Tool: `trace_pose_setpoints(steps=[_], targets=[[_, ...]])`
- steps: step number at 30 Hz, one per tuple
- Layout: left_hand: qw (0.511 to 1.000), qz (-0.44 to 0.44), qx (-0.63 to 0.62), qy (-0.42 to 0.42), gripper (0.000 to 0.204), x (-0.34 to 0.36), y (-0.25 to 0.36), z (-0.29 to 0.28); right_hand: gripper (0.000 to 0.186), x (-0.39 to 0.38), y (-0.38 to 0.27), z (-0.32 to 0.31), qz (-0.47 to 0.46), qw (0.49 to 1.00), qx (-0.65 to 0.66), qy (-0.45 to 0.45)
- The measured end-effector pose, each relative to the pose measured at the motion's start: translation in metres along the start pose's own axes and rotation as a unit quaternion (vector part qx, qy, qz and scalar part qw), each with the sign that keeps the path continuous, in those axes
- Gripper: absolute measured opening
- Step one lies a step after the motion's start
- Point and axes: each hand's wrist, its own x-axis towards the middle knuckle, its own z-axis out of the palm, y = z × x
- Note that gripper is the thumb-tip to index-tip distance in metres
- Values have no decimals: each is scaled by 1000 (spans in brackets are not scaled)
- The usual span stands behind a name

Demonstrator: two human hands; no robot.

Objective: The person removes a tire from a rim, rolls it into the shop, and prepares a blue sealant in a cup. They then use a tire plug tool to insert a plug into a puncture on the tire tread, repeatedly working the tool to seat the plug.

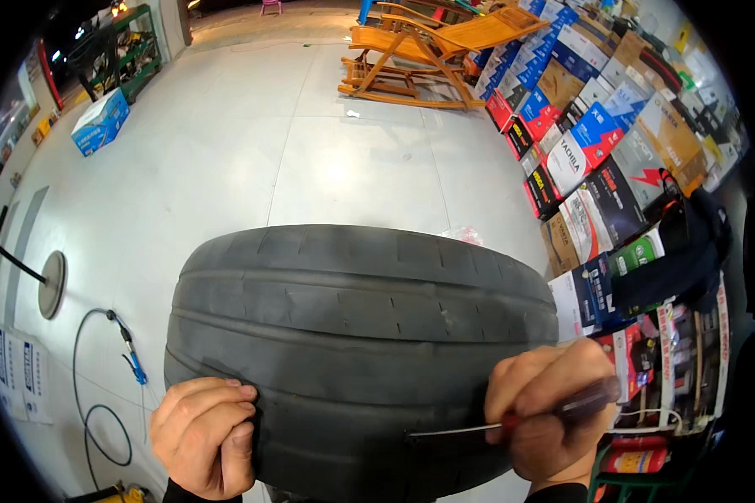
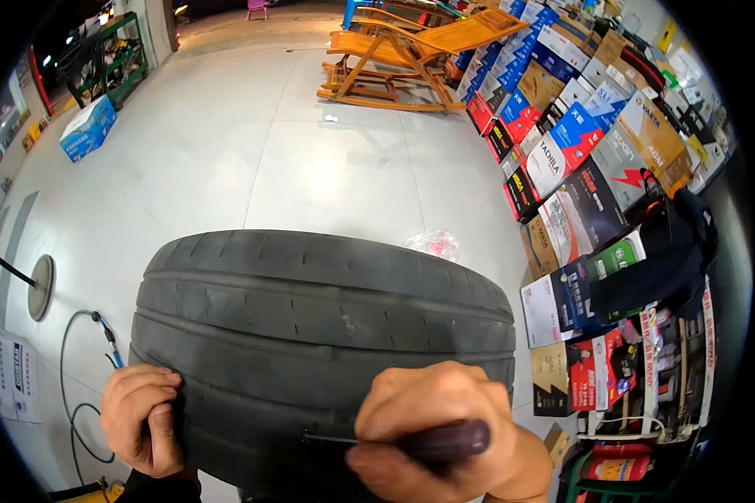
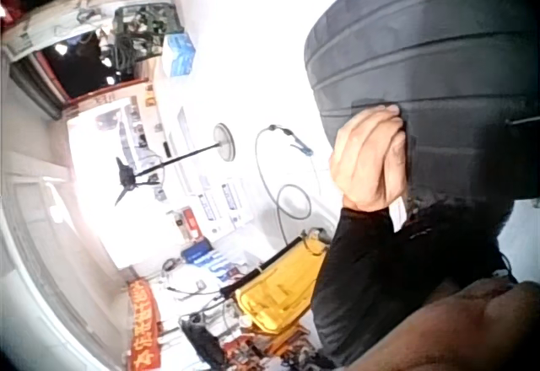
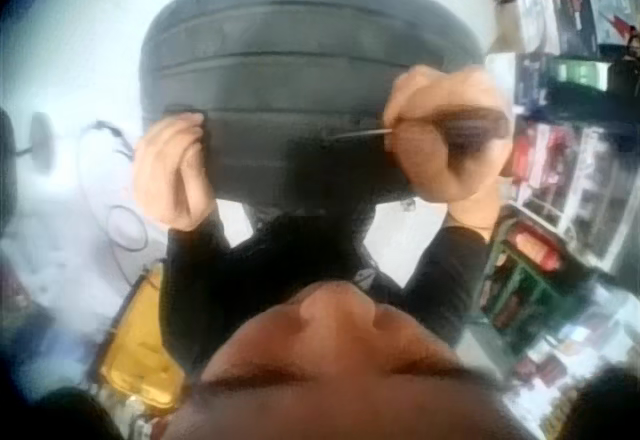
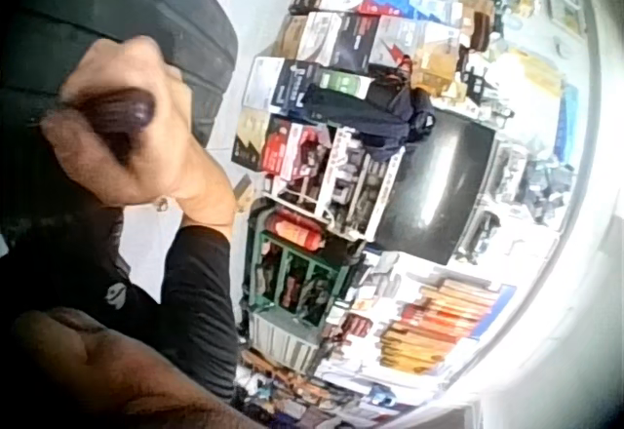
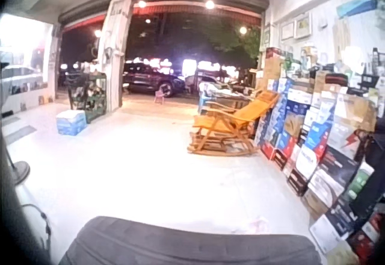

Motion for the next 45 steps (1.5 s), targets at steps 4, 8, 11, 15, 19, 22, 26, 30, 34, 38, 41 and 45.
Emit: trace_pose_setpoints(steps=[4, 8, 11, 15, 19, 22, 26, 30, 34, 38, 41, 45], targets=[[1000, 16, -13, 9, 13, -2, -4, 6, 29, -3, -4, -7, 47, 998, 28, -31], [1000, 22, -10, 2, 13, -2, -3, 4, 28, -5, -9, -10, 61, 997, 43, -30], [1000, 28, -9, -2, 13, -2, -3, 3, 23, -1, -8, -16, 43, 994, 27, -101], [999, 31, -7, 3, 13, -2, -3, 6, 18, -7, -6, -18, 53, 997, 48, -40], [1000, 28, -3, 5, 14, -3, -3, 5, 18, -6, -4, -26, 55, 993, 49, -87], [1000, 30, -4, 3, 15, -3, -3, 5, 18, -4, -10, -17, 114, 989, 86, -37], [1000, 26, -4, 8, 15, -2, -3, 7, 17, -5, -8, -25, 107, 987, 91, -73], [1000, 19, -5, 8, 15, -2, -1, 8, 18, 0, -2, -22, 50, 992, 71, -90], [1000, 18, -9, 8, 15, -2, -3, 6, 18, -3, -6, -22, 35, 994, 98, -40], [1000, 22, -7, 0, 15, -1, -2, 5, 19, 0, -5, -19, 42, 993, 76, -75], [1000, 22, -14, 3, 15, 0, -1, 8, 19, 2, -5, -21, 32, 992, 69, -101], [1000, 18, -12, 9, 15, -2, -4, 8, 18, 1, -8, -20, 50, 991, 94, -81]])
